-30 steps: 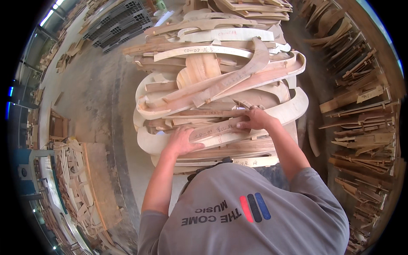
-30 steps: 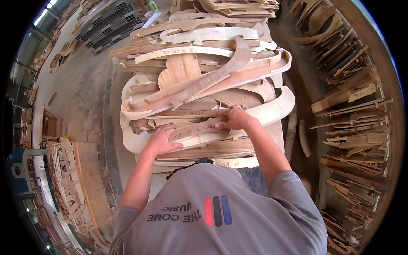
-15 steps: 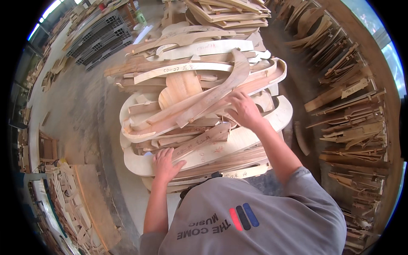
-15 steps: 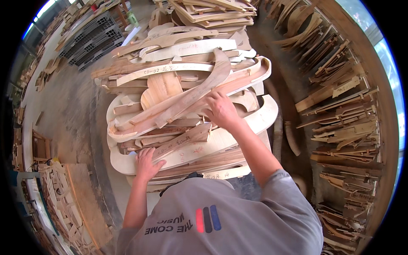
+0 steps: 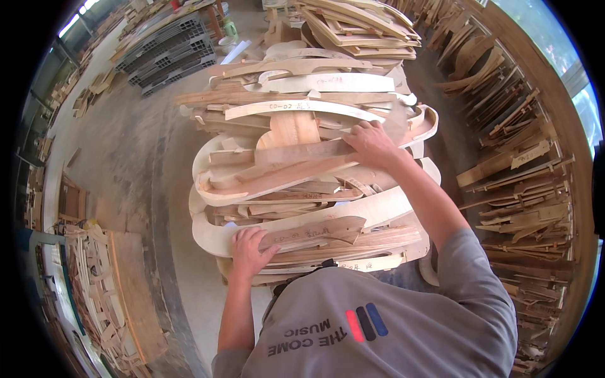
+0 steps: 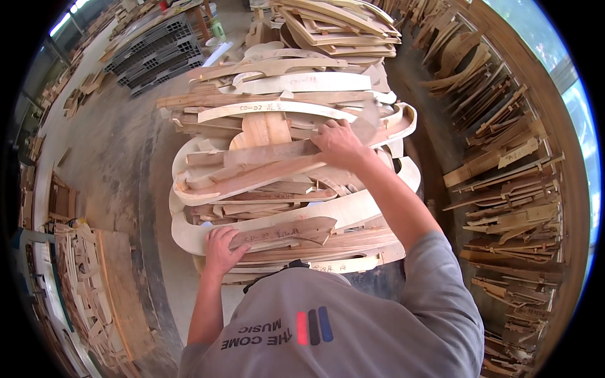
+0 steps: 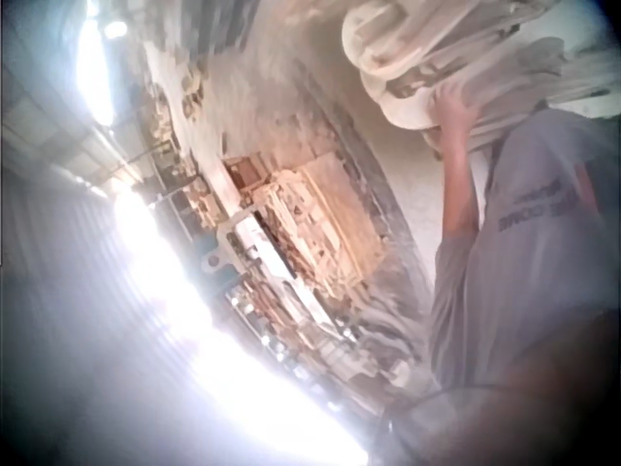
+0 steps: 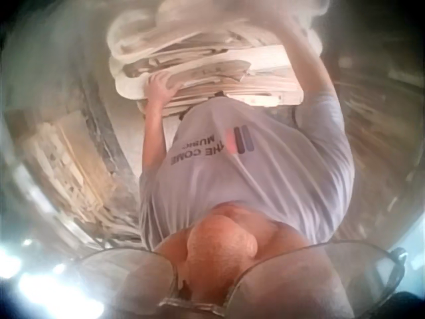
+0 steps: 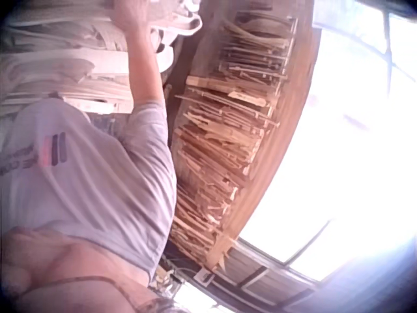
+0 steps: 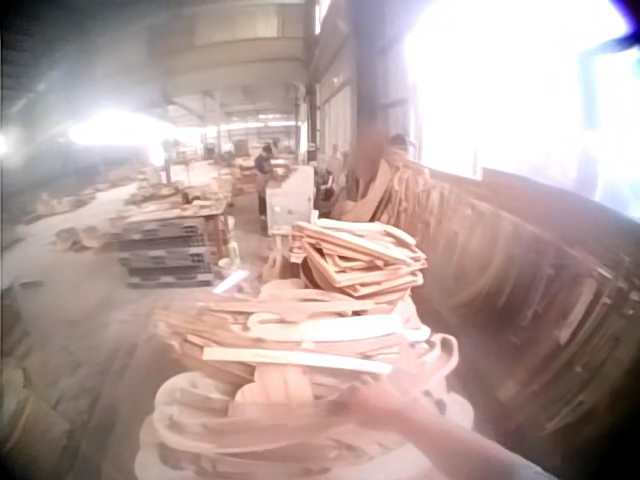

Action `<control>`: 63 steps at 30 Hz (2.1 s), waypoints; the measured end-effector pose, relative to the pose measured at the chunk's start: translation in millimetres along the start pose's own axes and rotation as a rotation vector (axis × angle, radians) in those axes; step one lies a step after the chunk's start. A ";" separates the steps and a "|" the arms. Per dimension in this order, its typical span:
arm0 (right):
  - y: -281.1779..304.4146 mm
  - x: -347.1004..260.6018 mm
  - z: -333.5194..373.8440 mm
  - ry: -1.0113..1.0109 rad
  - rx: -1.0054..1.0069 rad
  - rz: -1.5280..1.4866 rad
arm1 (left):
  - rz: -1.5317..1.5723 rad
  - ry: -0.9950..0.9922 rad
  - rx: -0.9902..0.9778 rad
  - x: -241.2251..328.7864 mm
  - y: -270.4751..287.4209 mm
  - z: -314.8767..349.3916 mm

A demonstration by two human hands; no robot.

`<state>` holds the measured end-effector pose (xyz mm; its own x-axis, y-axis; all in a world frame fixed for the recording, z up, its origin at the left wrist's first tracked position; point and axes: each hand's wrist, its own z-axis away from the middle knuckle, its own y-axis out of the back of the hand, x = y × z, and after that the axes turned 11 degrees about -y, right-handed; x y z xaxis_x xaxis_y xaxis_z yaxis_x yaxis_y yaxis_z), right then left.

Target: The person sorts through a pile of curved and straight wood pieces on a table, handling them by hand, and then walks to a different area to place some pieces onto a stack.

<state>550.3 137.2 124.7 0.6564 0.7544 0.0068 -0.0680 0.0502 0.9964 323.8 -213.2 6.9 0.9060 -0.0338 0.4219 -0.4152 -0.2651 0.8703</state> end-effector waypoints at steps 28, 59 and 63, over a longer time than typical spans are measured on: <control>-67.1 -15.6 25.1 -0.276 0.145 -0.015 | 0.082 0.251 0.369 17.2 -21.0 33.3; -75.7 -51.5 186.7 -0.071 0.190 -0.369 | -0.238 0.244 0.372 56.5 28.7 8.2; -77.8 -52.9 197.7 -0.027 0.278 -0.368 | -0.377 0.280 0.198 76.7 60.9 6.7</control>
<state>669.5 -36.0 63.4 0.6188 0.7018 -0.3528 0.3744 0.1313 0.9179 368.5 -238.4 90.6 0.9215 0.3523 0.1633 -0.0151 -0.3877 0.9216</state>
